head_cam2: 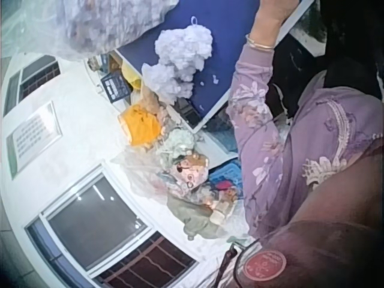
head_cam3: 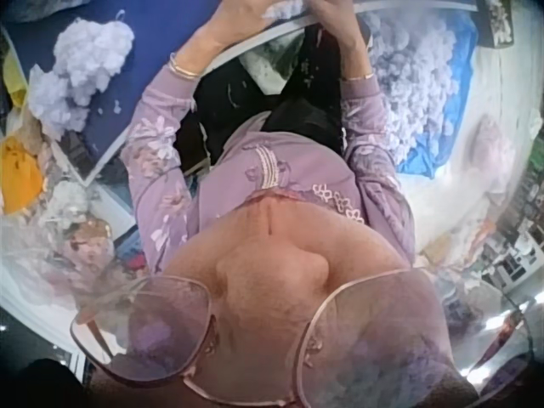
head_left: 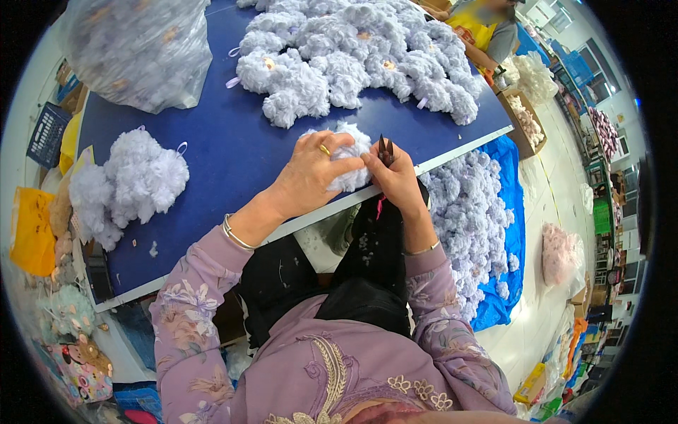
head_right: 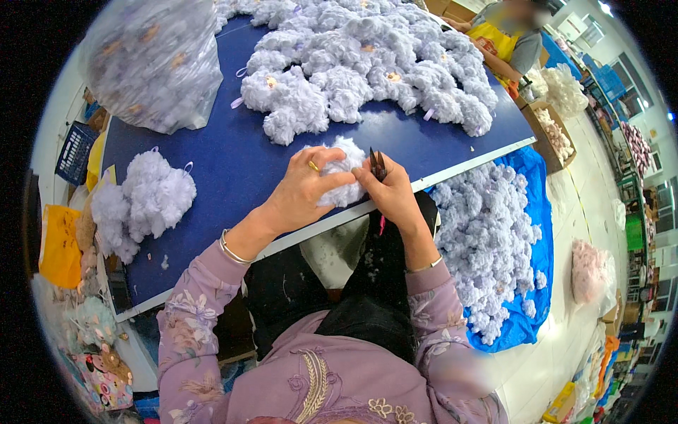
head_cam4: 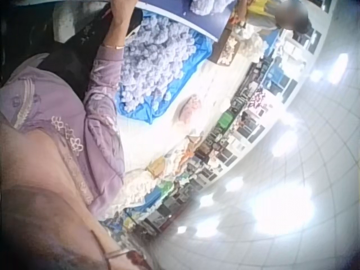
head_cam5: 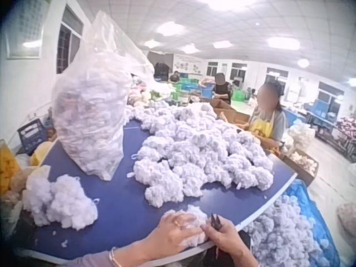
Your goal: The person trims the fur of small stuffed animals using scissors. They pick up each item, snip stray fibers, and place the finished pieces on the table. The person also briefly handles a plastic container and a plastic bag during the process.
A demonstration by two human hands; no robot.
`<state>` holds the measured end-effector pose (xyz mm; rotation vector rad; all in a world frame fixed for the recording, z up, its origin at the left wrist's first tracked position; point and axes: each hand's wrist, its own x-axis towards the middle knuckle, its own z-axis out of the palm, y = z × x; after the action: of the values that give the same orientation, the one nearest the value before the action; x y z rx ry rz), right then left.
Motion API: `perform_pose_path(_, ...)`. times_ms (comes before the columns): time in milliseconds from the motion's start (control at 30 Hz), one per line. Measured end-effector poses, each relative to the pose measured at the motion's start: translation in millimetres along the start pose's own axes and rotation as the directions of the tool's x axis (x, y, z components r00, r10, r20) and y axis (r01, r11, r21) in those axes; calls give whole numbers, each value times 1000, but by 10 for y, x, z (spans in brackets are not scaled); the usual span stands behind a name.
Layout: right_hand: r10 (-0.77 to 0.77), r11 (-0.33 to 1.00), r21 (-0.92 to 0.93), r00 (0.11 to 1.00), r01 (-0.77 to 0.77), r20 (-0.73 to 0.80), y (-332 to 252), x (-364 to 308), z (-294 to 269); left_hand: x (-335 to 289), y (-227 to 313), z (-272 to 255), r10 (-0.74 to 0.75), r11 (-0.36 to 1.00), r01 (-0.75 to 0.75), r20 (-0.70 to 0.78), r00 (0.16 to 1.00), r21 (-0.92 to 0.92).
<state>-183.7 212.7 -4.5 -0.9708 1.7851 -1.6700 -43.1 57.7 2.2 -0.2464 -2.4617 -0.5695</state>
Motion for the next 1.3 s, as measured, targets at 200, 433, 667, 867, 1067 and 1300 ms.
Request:
perform_pose_path(200,49,998,35,996,-46,-68,39,19,-10,63,-12,-44,-33,998,33,-6,999,-56)
perform_pose_path(433,-157,987,45,987,156,42,-141,63,-23,36,-56,5,-263,884,176,-149,953,-433)
perform_pose_path(667,-152,969,218,975,115,162,-233,204,225,-29,-242,69,-594,354,278,15,804,-893)
perform_pose_path(867,-41,978,205,999,33,34,-177,290,433,-17,-206,108,-641,604,262,-264,720,-752)
perform_pose_path(1067,-68,986,160,994,54,83,-144,324,455,-6,-179,42,-641,697,346,-329,694,-628)
perform_pose_path(1300,-71,971,230,997,59,42,-141,228,615,1,-251,67,-699,655,386,-327,636,-650)
